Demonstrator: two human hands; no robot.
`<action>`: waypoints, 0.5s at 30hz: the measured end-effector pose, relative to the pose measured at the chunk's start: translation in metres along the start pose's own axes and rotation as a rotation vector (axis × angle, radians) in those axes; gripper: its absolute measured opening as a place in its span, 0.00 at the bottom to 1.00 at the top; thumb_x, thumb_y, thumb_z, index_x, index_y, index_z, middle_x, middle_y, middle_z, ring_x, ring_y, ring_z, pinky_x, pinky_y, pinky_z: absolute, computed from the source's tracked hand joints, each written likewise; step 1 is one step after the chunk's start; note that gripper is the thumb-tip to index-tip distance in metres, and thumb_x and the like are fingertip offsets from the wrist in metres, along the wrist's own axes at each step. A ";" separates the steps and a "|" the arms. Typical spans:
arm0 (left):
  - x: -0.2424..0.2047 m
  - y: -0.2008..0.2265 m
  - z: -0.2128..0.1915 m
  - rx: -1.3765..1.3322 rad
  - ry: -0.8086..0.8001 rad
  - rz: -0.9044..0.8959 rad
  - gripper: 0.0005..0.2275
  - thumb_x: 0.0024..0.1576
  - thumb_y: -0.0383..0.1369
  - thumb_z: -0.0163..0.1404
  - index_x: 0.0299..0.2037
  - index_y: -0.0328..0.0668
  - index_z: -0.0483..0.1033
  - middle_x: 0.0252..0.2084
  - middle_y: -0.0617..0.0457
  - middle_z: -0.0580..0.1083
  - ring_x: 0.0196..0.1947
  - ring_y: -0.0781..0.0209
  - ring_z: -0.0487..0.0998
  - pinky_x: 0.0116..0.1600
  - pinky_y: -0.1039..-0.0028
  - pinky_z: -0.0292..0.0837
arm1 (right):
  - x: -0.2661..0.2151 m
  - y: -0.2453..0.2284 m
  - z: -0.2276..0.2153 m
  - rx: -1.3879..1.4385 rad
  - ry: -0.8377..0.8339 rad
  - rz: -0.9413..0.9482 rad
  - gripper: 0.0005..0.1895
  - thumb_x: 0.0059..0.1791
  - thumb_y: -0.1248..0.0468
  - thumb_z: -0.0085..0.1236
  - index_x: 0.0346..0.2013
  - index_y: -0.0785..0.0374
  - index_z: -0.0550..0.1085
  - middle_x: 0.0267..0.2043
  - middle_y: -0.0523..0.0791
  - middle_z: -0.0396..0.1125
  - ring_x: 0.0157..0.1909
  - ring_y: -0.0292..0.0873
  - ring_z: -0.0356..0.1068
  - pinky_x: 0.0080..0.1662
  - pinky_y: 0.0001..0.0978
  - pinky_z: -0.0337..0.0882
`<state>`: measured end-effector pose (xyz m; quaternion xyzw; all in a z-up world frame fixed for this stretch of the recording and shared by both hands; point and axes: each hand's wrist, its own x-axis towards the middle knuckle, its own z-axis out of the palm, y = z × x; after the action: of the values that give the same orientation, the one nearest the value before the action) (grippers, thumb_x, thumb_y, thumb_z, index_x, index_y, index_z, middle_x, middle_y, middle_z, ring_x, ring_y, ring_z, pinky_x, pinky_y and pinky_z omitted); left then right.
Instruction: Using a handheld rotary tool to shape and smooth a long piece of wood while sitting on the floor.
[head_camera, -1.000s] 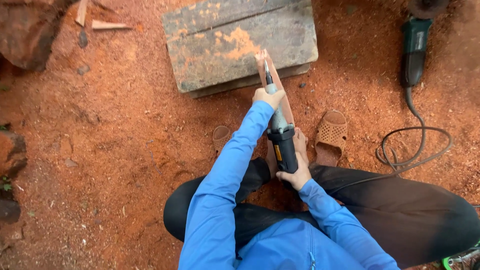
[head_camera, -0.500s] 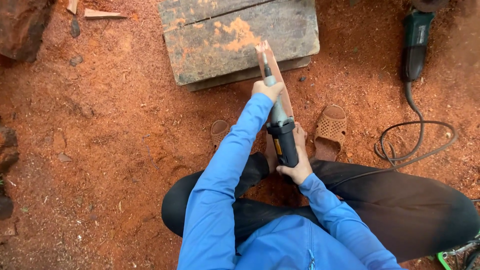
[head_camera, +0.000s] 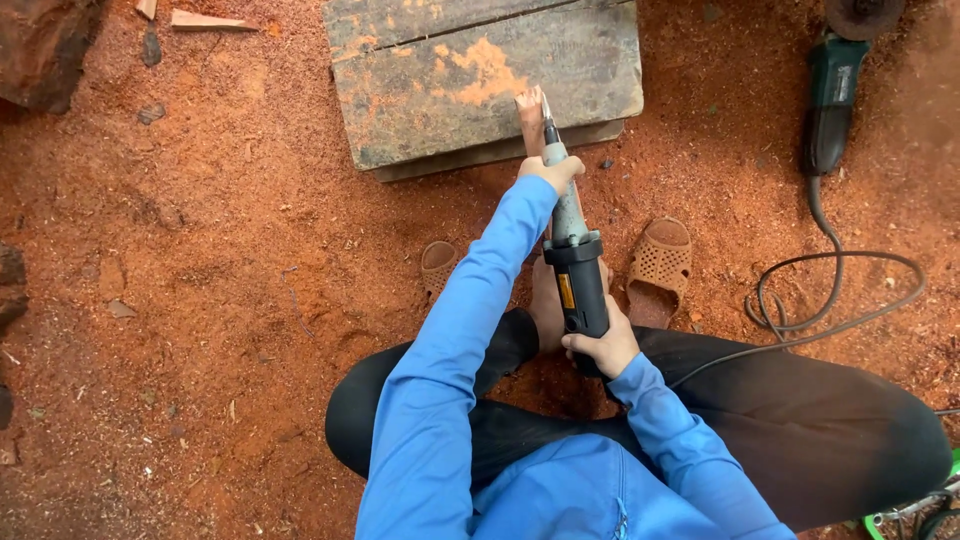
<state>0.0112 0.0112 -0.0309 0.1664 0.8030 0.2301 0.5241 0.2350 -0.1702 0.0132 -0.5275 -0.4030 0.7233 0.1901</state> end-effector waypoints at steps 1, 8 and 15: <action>0.002 0.000 0.000 0.000 -0.002 0.000 0.31 0.39 0.44 0.61 0.53 0.37 0.77 0.51 0.43 0.78 0.54 0.44 0.80 0.59 0.55 0.77 | -0.004 -0.010 0.003 0.000 0.002 0.001 0.33 0.27 0.73 0.82 0.41 0.64 0.71 0.26 0.59 0.74 0.20 0.57 0.78 0.16 0.44 0.76; 0.013 -0.009 -0.001 -0.027 -0.022 -0.001 0.28 0.38 0.44 0.62 0.50 0.39 0.79 0.48 0.44 0.79 0.52 0.44 0.81 0.56 0.54 0.78 | -0.009 -0.026 0.009 -0.120 0.015 0.039 0.29 0.31 0.70 0.79 0.39 0.67 0.69 0.26 0.58 0.72 0.23 0.56 0.78 0.20 0.41 0.75; 0.020 -0.017 -0.002 -0.056 -0.029 0.018 0.25 0.36 0.44 0.63 0.44 0.42 0.81 0.44 0.46 0.79 0.49 0.47 0.82 0.55 0.58 0.78 | -0.009 -0.017 0.010 -0.200 0.035 0.032 0.30 0.31 0.68 0.80 0.39 0.66 0.69 0.27 0.56 0.72 0.25 0.54 0.77 0.22 0.38 0.73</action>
<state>0.0004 0.0066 -0.0551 0.1621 0.7870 0.2546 0.5380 0.2260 -0.1699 0.0330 -0.5628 -0.4614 0.6730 0.1320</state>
